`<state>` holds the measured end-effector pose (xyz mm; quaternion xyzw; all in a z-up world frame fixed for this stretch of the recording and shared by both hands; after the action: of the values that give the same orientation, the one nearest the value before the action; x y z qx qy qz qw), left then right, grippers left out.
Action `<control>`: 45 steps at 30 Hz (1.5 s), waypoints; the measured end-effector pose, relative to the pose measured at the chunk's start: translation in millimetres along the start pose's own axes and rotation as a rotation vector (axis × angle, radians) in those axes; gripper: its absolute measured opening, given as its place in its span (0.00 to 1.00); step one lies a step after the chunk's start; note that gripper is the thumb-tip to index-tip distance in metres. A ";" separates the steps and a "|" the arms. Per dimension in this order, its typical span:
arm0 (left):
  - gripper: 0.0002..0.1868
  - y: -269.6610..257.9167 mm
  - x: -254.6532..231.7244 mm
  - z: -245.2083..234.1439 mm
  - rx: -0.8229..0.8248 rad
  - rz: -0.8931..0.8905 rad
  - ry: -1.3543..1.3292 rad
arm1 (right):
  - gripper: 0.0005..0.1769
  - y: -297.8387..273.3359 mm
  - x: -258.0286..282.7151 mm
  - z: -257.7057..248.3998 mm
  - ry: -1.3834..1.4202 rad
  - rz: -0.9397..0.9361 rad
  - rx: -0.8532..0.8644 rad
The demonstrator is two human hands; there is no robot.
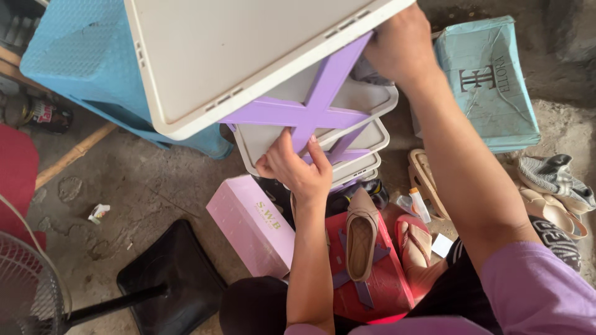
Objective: The person wipes a beige pointed-toe shoe with a cloth, then wipes the inside and outside of a pink shoebox, and finally wipes the purple and white plastic shoe rack. The person handles the shoe, box, and rack one at a time.
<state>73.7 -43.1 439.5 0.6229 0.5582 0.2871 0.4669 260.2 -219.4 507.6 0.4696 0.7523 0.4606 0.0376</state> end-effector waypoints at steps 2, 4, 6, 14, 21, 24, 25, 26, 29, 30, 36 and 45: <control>0.36 -2.4 1.2 -8.2 -0.027 0.013 0.007 | 0.12 -13.2 -7.1 7.1 0.013 0.030 0.171; 0.50 -3.9 -3.9 -7.9 0.016 0.081 0.000 | 0.16 -26.7 -17.5 -11.8 0.064 0.096 0.294; 0.56 -7.7 -5.9 -5.6 0.062 0.121 0.025 | 0.22 -51.2 -24.5 -36.5 0.164 0.212 0.383; 0.57 7.5 9.2 65.9 0.362 0.015 -0.025 | 0.22 -177.8 -39.6 -70.9 0.421 0.680 0.272; 0.56 -48.1 19.4 26.9 0.151 -0.054 -0.031 | 0.24 -227.2 -33.6 -4.8 0.319 0.502 0.092; 0.56 -106.3 51.6 21.2 0.094 -0.359 -0.164 | 0.25 -245.7 -12.9 35.4 0.108 0.366 0.125; 0.54 -127.8 60.0 29.8 0.154 -0.449 -0.251 | 0.25 -252.4 -12.7 39.0 0.161 0.390 0.095; 0.52 -149.4 68.0 39.2 0.212 -0.538 -0.339 | 0.25 -258.7 -12.2 40.7 0.213 0.414 0.065; 0.43 -218.3 100.6 80.3 0.245 -1.037 -0.720 | 0.22 -267.4 -17.7 40.5 0.316 0.484 -0.009; 0.39 -245.0 105.1 93.2 0.236 -1.248 -0.868 | 0.21 -275.0 -18.4 37.1 0.337 0.513 -0.026; 0.14 -262.5 119.9 137.8 -0.027 -1.386 -1.426 | 0.20 -306.6 -23.7 44.6 0.374 0.597 0.020; 0.16 -256.0 126.2 120.7 0.156 -1.397 -1.106 | 0.20 -351.6 7.6 196.8 -0.042 0.364 0.559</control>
<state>97.1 31.8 139.7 0.2203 0.5231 -0.4430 0.6939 116.1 -131.7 141.6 0.5977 0.7525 0.2256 -0.1600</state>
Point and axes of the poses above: each hand's wrist, its own y-axis towards the middle knuckle, its own z-axis out of the palm, x = y × z, the point moved 9 cm from there along y, towards the middle knuckle, and after that the axes turned 10 degrees about z, right-handed, at the moved point
